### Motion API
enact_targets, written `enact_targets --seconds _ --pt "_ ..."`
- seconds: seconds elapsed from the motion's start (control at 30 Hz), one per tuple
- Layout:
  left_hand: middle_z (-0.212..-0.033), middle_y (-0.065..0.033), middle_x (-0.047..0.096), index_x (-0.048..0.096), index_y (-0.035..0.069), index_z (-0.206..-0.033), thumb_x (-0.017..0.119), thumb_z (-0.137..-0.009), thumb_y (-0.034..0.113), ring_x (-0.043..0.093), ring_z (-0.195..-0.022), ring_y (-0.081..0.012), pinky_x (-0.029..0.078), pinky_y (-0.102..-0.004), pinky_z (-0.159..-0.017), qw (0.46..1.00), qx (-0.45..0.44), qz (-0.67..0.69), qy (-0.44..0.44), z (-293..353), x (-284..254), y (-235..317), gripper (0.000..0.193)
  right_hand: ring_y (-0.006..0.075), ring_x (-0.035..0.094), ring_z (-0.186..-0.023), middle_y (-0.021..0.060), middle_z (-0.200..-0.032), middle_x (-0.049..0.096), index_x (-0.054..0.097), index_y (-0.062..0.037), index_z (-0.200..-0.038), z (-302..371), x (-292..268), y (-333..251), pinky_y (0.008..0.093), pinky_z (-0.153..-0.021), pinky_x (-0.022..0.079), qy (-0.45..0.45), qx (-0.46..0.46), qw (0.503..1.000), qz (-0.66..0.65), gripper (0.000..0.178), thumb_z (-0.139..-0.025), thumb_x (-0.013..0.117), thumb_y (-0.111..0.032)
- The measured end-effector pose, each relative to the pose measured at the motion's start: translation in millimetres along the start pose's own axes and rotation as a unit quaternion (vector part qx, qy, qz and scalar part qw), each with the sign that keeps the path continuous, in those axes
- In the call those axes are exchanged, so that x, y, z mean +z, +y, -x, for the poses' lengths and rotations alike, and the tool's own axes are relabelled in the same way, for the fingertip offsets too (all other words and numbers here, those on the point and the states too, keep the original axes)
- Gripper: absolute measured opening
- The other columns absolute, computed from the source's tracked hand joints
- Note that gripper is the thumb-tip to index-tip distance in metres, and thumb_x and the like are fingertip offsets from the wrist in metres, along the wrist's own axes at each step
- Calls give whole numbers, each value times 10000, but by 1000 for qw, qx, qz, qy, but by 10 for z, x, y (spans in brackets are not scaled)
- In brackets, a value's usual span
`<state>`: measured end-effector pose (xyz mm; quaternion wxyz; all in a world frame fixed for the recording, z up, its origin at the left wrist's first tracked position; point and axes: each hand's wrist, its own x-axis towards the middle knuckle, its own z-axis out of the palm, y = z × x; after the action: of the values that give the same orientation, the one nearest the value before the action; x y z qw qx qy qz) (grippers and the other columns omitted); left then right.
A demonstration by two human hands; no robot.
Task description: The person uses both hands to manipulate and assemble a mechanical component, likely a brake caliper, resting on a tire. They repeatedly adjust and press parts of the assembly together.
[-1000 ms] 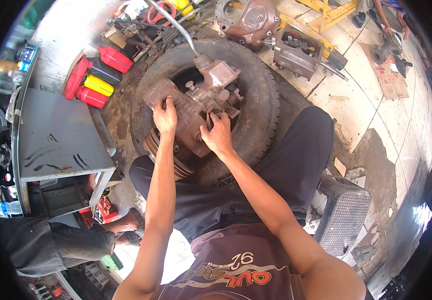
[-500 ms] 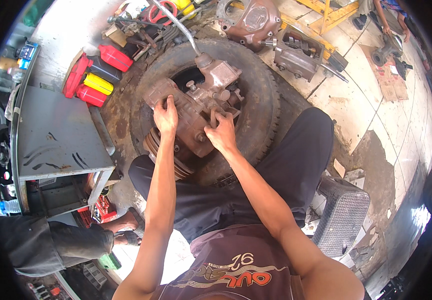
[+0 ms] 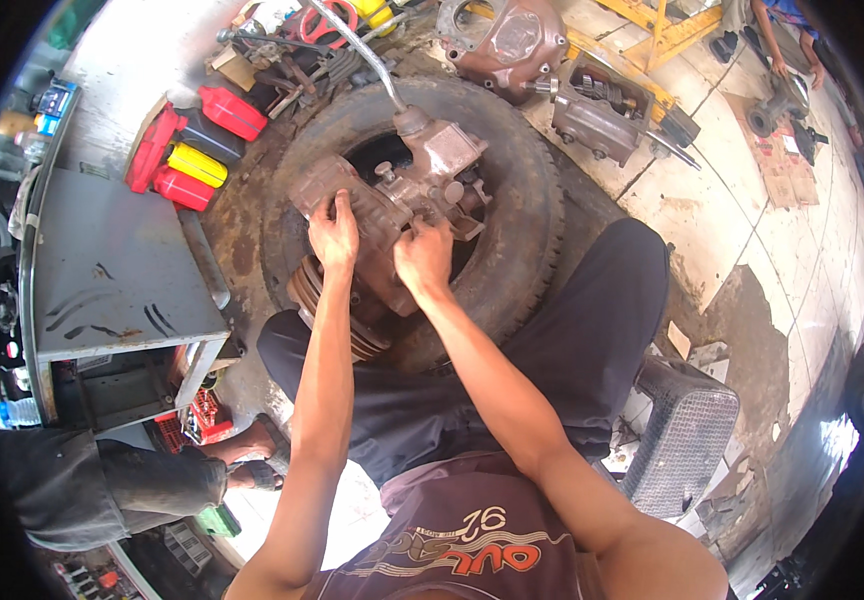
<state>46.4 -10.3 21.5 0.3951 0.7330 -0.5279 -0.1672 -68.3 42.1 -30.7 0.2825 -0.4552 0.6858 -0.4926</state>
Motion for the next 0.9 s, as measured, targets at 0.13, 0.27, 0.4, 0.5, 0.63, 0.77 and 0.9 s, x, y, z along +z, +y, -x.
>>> enact_targets --seconds 0.13,0.27,0.4,0.5,0.63,0.77,0.9 --pt "-1029 -239 744 752 58 -1128 582 -968 422 706 -1023 -420 527 -459 -906 1000 -2 -9 17 -3 -75 -66 433 472 327 -1430 301 -1521 387 546 30 -1425 210 -76 -299 644 -1156 243 -138 110 982 62 510 -1003 476 -248" --pt "-1037 -233 745 756 63 -1124 578 -969 423 704 -1027 -423 526 -465 -908 1000 -3 -20 10 10 -26 -45 430 466 131 -1544 261 -1647 252 423 57 -1508 315 -5 -146 664 -1210 117 -136 60 984 101 577 -1057 402 -302" --pt "-1048 -226 746 755 70 -1129 574 -971 424 700 -1032 -429 526 -468 -909 1000 1 -26 14 21 -24 -30 427 473 102 -1555 280 -1663 203 303 112 -1542 255 14 -94 619 -1238 115 -175 40 978 105 649 -1088 311 -353" --pt "-1053 -227 745 754 81 -1135 570 -971 426 694 -1042 -432 522 -472 -916 999 5 -35 3 33 -13 -16 423 487 161 -1538 342 -1627 228 309 142 -1522 220 7 -61 575 -1248 159 -168 34 978 119 657 -1100 297 -361" --pt "-1064 -230 741 753 93 -1142 558 -971 443 686 -1061 -434 513 -484 -934 999 -8 -54 -7 2 -8 10 436 493 203 -1523 396 -1591 243 318 189 -1487 240 103 -98 536 -1251 198 -134 13 984 119 660 -1097 322 -344" --pt "-1082 -225 740 748 102 -1159 546 -970 459 682 -1071 -435 507 -493 -949 997 -7 -77 -25 4 28 37 452 500 263 -1500 398 -1562 304 366 188 -1457 149 94 -15 547 -1233 246 -104 4 988 112 632 -1087 379 -324" --pt "-1094 -227 737 741 99 -1173 545 -970 463 678 -1074 -444 505 -500 -949 997 -6 -76 -13 -28 11 -58 461 503 251 -1504 402 -1569 284 357 192 -1463 319 81 -105 529 -1237 247 -139 -15 982 126 642 -1091 364 -331"
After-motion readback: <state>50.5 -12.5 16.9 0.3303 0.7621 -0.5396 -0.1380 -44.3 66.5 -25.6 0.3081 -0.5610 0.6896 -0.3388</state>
